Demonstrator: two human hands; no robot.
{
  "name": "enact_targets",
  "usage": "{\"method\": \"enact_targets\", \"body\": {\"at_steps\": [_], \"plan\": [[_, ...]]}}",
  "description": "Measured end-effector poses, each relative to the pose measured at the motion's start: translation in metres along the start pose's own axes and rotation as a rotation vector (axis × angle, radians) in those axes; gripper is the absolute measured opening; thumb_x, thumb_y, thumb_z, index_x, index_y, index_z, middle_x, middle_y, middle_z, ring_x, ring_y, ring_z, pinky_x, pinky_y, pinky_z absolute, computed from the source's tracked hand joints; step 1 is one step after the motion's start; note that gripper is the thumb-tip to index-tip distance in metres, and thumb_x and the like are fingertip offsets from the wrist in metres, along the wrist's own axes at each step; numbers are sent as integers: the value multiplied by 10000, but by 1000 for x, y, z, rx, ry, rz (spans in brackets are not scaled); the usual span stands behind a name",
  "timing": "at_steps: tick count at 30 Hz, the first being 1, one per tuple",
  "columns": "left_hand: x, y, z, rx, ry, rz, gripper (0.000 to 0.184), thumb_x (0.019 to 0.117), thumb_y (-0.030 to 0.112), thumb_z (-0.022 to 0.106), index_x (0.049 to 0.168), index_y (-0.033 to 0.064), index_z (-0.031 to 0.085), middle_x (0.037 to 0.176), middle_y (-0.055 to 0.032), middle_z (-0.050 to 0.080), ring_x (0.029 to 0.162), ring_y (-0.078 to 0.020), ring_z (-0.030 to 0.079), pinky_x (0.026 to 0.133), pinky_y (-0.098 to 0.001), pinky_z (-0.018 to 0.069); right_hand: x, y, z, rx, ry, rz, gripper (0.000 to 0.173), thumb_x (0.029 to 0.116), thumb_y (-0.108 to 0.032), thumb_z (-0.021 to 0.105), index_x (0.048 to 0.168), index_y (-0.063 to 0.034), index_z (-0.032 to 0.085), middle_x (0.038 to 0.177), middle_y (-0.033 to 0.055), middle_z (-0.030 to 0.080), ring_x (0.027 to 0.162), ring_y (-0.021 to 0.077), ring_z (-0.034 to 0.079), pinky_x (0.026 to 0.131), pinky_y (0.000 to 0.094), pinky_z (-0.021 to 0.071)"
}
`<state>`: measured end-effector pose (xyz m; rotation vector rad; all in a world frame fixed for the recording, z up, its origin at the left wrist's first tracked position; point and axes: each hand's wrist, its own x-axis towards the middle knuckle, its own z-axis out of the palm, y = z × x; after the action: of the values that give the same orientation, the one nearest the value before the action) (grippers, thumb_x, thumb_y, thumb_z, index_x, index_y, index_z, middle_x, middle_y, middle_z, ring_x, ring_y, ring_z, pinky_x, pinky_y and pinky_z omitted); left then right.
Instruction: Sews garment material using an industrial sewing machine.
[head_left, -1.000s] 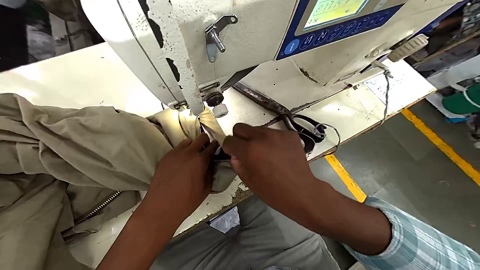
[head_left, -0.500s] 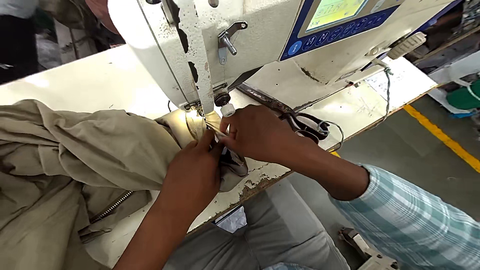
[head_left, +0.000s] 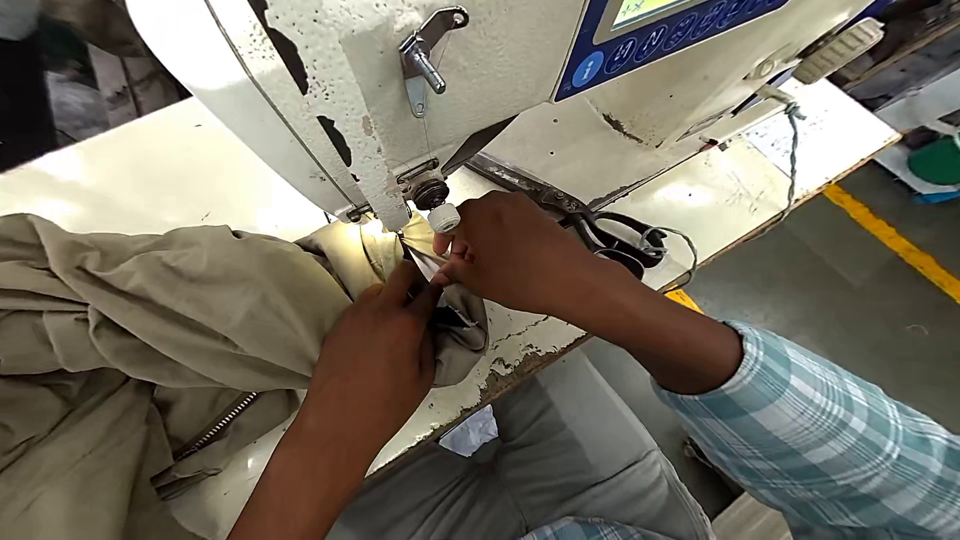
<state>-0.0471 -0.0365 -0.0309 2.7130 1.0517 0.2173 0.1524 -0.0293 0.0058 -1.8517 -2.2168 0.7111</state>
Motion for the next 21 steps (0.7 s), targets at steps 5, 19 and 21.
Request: {"method": "enact_targets", "body": {"at_steps": [5, 19, 21], "plan": [[-1, 0, 0, -2, -19, -5, 364, 927, 151, 544, 1231, 123, 742, 1128, -52, 626, 855, -228, 628, 666, -402, 543, -2, -5, 0, -34, 3, -5, 147, 985, -229, 688, 1018, -96, 740, 869, 67, 696, 862, 250, 690, 729, 455, 543], [-1, -1, -2, 25, -23, -12, 300, 894, 138, 588, 1130, 122, 772, 1333, -86, 632, 882, -278, 677, 687, -462, 568, -8, -9, 12, -2, -87, -88, 216, 1024, -186, 551, 970, -101, 741, 939, 57, 656, 917, 226, 662, 723, 436, 535], [0, -1, -3, 27, -29, -18, 297, 906, 134, 585, 1136, 119, 771, 1327, -73, 646, 921, -285, 690, 713, -477, 583, 1, 1, 7, 84, -74, -17, 283, 1048, -276, 529, 930, -96, 714, 875, 79, 670, 874, 265, 677, 697, 512, 526]]}}
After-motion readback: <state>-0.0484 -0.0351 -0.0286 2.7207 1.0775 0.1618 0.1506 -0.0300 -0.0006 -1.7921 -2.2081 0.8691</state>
